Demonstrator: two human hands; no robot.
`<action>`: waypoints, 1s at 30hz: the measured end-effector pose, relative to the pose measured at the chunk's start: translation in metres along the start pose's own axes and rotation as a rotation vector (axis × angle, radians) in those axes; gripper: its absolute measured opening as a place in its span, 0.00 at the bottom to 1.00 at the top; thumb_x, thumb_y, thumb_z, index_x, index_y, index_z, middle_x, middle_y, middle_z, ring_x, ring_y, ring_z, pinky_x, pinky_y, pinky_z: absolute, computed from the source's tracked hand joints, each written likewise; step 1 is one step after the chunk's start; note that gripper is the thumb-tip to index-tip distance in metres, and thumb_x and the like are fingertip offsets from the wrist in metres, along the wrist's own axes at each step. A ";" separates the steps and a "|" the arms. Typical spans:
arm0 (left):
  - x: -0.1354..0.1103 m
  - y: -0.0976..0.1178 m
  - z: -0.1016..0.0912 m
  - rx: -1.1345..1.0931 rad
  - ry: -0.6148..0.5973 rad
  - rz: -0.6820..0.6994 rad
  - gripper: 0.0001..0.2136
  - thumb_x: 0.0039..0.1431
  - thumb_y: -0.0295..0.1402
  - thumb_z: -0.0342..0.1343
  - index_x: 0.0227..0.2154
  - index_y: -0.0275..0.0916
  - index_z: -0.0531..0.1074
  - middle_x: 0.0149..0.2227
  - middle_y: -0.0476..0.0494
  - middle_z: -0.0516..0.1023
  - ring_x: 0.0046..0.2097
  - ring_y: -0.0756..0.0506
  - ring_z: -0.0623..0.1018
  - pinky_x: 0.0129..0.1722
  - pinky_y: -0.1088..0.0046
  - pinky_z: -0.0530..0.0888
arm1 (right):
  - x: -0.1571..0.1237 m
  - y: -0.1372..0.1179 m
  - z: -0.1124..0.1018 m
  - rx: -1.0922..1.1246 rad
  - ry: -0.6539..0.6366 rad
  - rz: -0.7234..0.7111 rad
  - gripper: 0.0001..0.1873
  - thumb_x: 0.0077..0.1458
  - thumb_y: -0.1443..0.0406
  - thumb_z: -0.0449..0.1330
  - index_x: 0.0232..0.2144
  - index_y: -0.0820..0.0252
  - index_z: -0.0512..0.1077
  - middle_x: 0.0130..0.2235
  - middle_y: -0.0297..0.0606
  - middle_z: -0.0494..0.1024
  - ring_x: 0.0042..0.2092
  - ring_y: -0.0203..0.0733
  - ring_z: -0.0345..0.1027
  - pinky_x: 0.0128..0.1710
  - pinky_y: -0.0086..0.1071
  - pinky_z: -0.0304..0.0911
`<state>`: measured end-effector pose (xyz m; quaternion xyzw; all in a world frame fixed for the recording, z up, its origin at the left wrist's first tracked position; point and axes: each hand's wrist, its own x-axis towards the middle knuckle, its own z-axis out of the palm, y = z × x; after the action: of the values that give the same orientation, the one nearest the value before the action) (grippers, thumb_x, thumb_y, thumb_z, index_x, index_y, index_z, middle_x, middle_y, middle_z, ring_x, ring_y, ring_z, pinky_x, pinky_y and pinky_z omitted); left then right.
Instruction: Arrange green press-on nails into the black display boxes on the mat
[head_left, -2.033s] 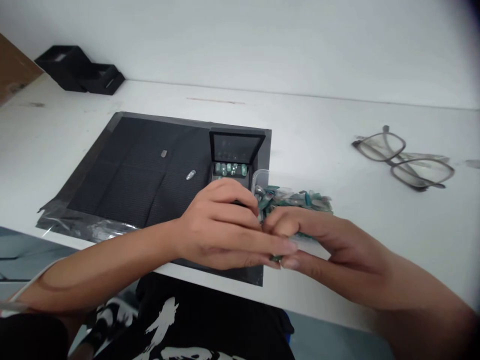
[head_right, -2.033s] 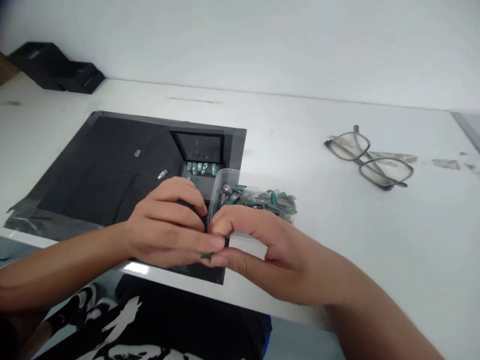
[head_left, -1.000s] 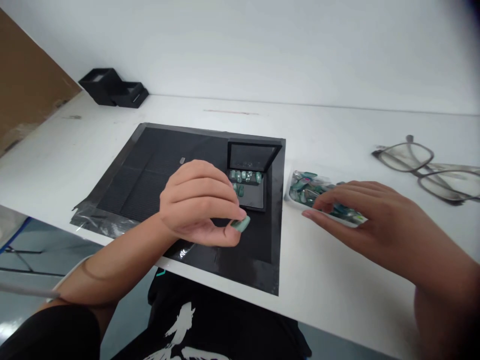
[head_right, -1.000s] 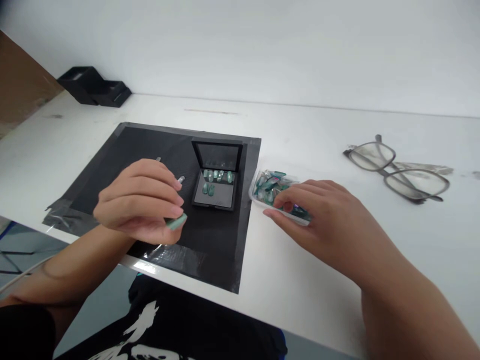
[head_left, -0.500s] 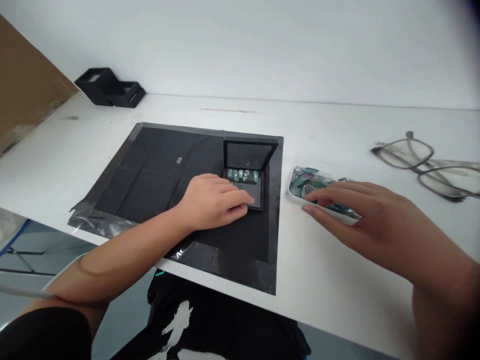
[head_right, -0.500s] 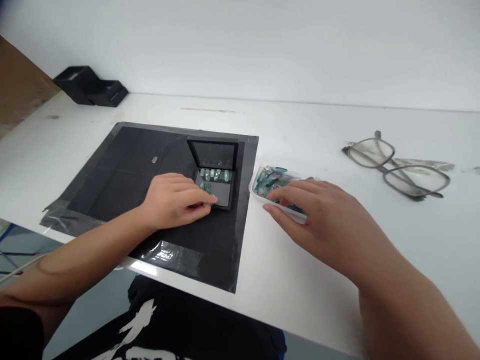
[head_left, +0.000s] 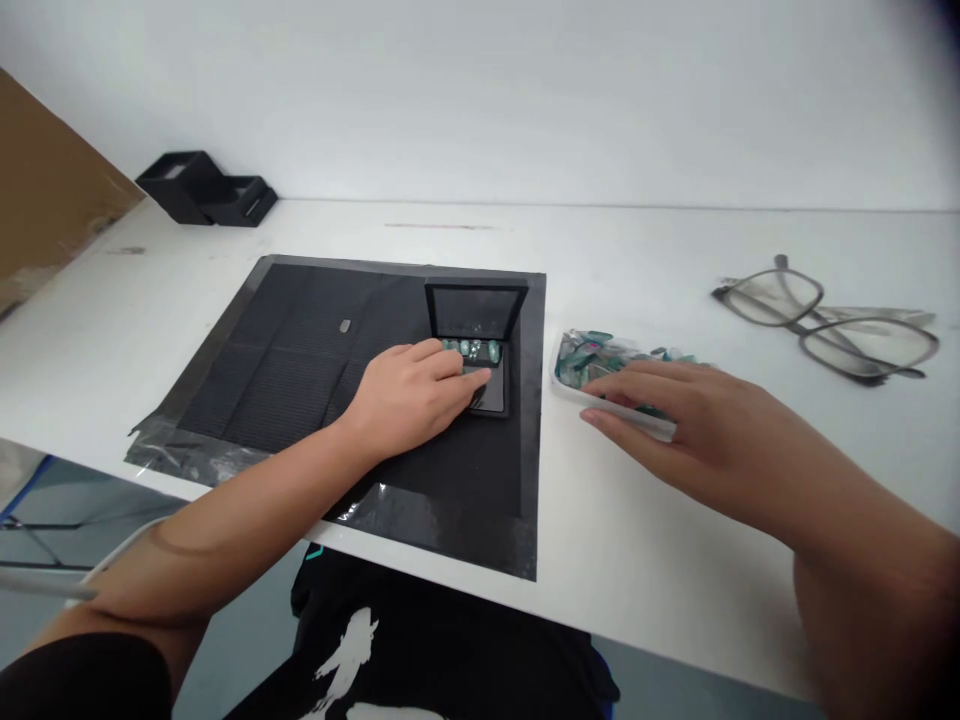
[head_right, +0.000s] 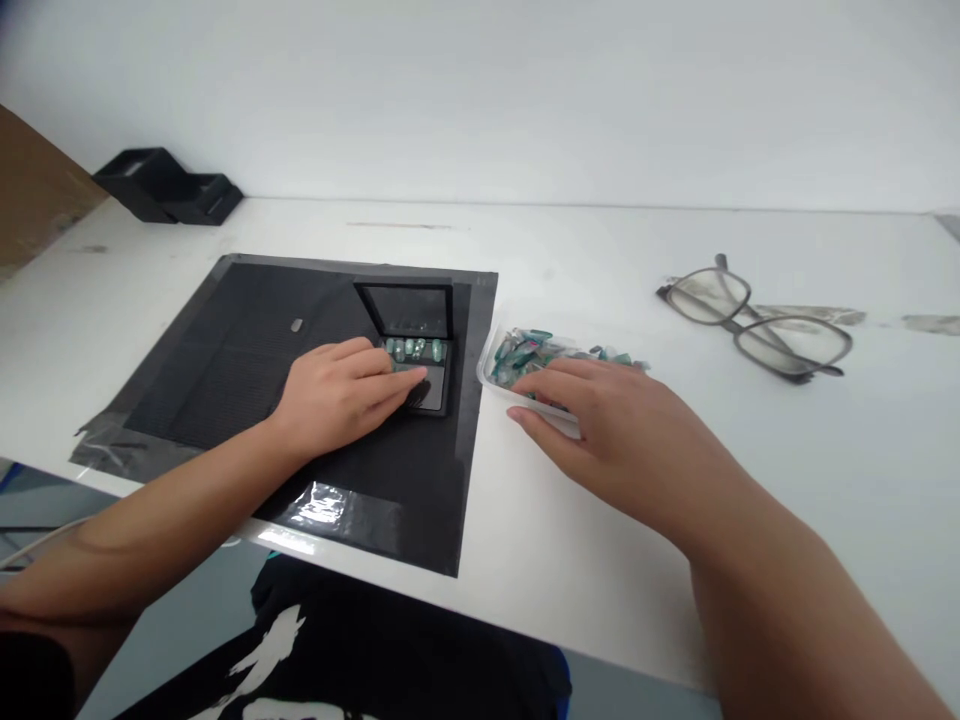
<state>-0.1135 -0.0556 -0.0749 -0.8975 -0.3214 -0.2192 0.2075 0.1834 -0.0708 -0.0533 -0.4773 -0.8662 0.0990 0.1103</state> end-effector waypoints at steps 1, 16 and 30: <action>0.000 -0.001 0.000 0.007 -0.025 -0.006 0.08 0.65 0.33 0.57 0.40 0.46 0.81 0.26 0.51 0.75 0.30 0.49 0.71 0.27 0.71 0.62 | 0.000 0.000 0.000 -0.001 -0.001 0.004 0.19 0.64 0.50 0.53 0.46 0.51 0.76 0.42 0.39 0.82 0.42 0.52 0.76 0.36 0.42 0.68; 0.001 0.003 -0.005 -0.109 -0.214 -0.162 0.18 0.67 0.46 0.52 0.48 0.39 0.77 0.37 0.45 0.78 0.38 0.45 0.77 0.34 0.69 0.70 | -0.003 0.002 -0.001 0.020 0.003 0.072 0.23 0.63 0.48 0.53 0.55 0.46 0.72 0.38 0.39 0.79 0.34 0.47 0.73 0.31 0.40 0.65; 0.002 0.006 -0.012 -0.134 -0.188 -0.118 0.22 0.67 0.49 0.51 0.52 0.37 0.75 0.37 0.44 0.77 0.36 0.45 0.76 0.32 0.69 0.71 | -0.012 0.030 -0.034 -0.081 0.399 0.359 0.14 0.60 0.53 0.58 0.35 0.50 0.80 0.27 0.32 0.78 0.26 0.36 0.67 0.25 0.32 0.58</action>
<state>-0.1112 -0.0654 -0.0656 -0.9055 -0.3765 -0.1669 0.1025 0.2229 -0.0632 -0.0305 -0.6374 -0.7319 -0.0137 0.2404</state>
